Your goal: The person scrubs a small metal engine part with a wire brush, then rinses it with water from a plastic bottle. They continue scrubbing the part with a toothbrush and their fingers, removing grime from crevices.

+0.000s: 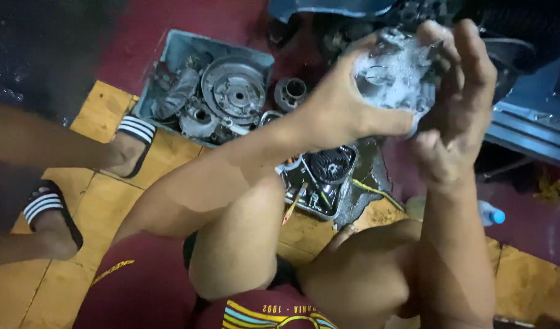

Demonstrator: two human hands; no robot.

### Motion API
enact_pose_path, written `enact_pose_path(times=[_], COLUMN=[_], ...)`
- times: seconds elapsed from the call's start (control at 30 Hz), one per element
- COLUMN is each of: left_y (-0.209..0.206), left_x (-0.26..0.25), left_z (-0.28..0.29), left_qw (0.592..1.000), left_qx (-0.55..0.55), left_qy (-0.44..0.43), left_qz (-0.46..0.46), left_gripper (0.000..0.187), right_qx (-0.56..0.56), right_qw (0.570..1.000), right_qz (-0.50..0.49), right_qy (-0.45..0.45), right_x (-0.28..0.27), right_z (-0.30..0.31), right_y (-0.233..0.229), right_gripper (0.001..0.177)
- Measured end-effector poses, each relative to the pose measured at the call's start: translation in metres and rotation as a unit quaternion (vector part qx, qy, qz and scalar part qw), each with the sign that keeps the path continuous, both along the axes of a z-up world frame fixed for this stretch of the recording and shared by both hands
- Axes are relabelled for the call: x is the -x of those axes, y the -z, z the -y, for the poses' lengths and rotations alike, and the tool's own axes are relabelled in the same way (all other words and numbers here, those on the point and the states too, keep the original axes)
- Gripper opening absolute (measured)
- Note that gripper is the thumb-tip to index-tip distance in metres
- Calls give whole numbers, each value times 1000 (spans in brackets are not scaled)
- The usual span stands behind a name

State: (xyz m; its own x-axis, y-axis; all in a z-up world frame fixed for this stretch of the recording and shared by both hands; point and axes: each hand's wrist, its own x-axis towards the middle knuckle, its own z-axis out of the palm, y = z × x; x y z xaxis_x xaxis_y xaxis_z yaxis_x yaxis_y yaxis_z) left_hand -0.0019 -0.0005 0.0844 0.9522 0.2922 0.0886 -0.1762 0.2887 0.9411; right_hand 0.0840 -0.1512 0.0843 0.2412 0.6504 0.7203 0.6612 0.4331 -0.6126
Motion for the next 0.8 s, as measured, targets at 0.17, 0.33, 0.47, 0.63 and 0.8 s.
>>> enact_pose_path(times=[0.17,0.33,0.47,0.63,0.8], left_y=[-29,-35,23,44,44], left_x=[4,18,28,38,35], left_z=[12,37,48,36,6], left_qw=[997,984,965,924,922], left_qx=[-73,-161,-251,-353,-376], left_qy=[-1,35,9,88,91], left_qz=[20,-71,-75,-115,-24], left_gripper=[80,76,79,74,66], right_qx=[65,64,39,35,59], right_qw=[984,943,911,868,835], right_qz=[-164,-327,-408,-492,-542], right_qy=[-25,13,42,61,76], right_x=[0,28,40,54,59], right_z=[15,37,49,42,32], right_y=[20,48,95,127,106], right_gripper=[119,109,123,108,91])
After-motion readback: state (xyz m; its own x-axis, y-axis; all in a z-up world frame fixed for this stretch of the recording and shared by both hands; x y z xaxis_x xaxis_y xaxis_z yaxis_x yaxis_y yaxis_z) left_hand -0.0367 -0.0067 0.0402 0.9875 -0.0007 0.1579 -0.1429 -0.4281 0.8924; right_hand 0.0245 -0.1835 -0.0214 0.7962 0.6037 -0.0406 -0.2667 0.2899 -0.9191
